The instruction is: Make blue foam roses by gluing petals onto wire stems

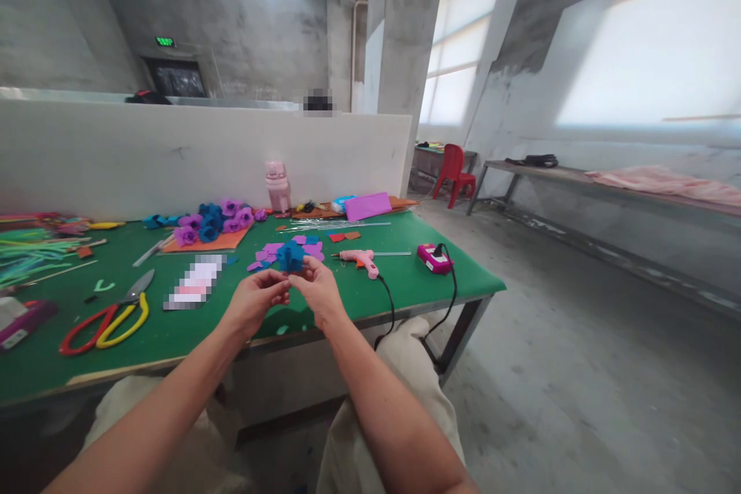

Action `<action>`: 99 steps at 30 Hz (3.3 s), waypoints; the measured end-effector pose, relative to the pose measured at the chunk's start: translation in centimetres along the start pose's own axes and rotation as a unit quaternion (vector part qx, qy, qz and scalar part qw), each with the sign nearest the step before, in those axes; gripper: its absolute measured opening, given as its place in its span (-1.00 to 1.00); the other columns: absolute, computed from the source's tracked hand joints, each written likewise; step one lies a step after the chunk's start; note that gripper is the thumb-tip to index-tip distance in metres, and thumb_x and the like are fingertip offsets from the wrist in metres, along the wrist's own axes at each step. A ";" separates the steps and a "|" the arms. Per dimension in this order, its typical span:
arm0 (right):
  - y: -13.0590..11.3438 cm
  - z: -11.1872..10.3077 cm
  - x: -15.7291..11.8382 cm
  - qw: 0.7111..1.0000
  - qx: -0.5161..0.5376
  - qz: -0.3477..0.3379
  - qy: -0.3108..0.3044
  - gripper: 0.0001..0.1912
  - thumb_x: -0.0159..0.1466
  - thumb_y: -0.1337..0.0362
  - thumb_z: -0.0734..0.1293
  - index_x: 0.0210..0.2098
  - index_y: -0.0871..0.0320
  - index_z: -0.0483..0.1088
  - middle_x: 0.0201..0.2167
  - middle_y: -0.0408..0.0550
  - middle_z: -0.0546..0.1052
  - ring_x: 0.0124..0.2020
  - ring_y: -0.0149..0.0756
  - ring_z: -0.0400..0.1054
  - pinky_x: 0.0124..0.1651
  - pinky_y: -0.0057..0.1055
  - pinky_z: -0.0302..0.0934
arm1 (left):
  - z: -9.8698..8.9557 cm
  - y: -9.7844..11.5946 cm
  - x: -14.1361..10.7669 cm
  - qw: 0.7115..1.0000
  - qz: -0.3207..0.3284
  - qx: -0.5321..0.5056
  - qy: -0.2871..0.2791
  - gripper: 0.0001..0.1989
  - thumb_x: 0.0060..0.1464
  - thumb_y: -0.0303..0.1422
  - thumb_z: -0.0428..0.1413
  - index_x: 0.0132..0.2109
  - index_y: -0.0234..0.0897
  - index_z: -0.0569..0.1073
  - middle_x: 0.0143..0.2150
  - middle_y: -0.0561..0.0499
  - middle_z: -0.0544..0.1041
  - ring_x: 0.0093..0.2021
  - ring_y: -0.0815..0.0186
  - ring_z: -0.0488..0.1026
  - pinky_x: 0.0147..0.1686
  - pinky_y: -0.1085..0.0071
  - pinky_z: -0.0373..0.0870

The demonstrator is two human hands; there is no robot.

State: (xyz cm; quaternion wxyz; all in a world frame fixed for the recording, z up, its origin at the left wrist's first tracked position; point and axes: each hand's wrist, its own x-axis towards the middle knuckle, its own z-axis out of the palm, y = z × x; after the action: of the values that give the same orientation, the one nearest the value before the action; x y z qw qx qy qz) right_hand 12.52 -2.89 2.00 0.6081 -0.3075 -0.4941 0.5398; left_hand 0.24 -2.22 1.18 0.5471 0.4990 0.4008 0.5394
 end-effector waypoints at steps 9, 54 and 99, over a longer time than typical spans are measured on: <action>1.0 -0.1 0.5 0.999 0.000 -0.035 0.014 -0.71 -0.01 0.32 0.32 -0.25 0.12 0.38 -0.37 -0.14 0.54 -0.31 -0.32 0.42 -0.13 -0.36 0.25 | -0.1 0.4 -0.2 0.999 -0.020 0.001 -0.034 -0.72 -0.32 -0.32 0.30 -0.41 -0.35 0.43 -0.51 0.10 0.43 -0.58 0.48 0.35 -0.55 0.51 0.31; 1.1 -0.3 -0.7 0.993 0.076 0.086 0.036 -0.67 -0.13 0.28 0.46 -0.36 0.19 0.38 -0.47 -0.14 0.54 -0.50 -0.45 0.38 -0.30 -0.45 0.27 | -1.7 1.4 0.5 1.000 -0.010 -0.002 0.008 -0.74 -0.28 -0.28 0.28 -0.41 -0.35 0.47 -0.50 0.04 0.46 -0.55 0.47 0.32 -0.54 0.52 0.19; 0.4 -0.7 -1.0 0.993 0.048 0.094 0.045 -0.66 -0.18 0.24 0.49 -0.47 0.19 0.31 -0.63 -0.22 0.47 -0.59 -0.46 0.37 -0.40 -0.49 0.26 | -0.6 0.0 0.3 0.997 -0.066 -0.046 0.000 -0.74 -0.35 -0.28 0.32 -0.46 -0.35 0.52 -0.50 -0.03 0.51 -0.45 0.33 0.42 -0.39 0.41 0.31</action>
State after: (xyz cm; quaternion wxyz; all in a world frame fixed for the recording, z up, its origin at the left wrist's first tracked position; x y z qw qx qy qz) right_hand 13.14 -3.64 1.12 0.5905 -0.3465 -0.4090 0.6033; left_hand -0.34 -1.87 1.05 0.6041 0.4452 0.4078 0.5202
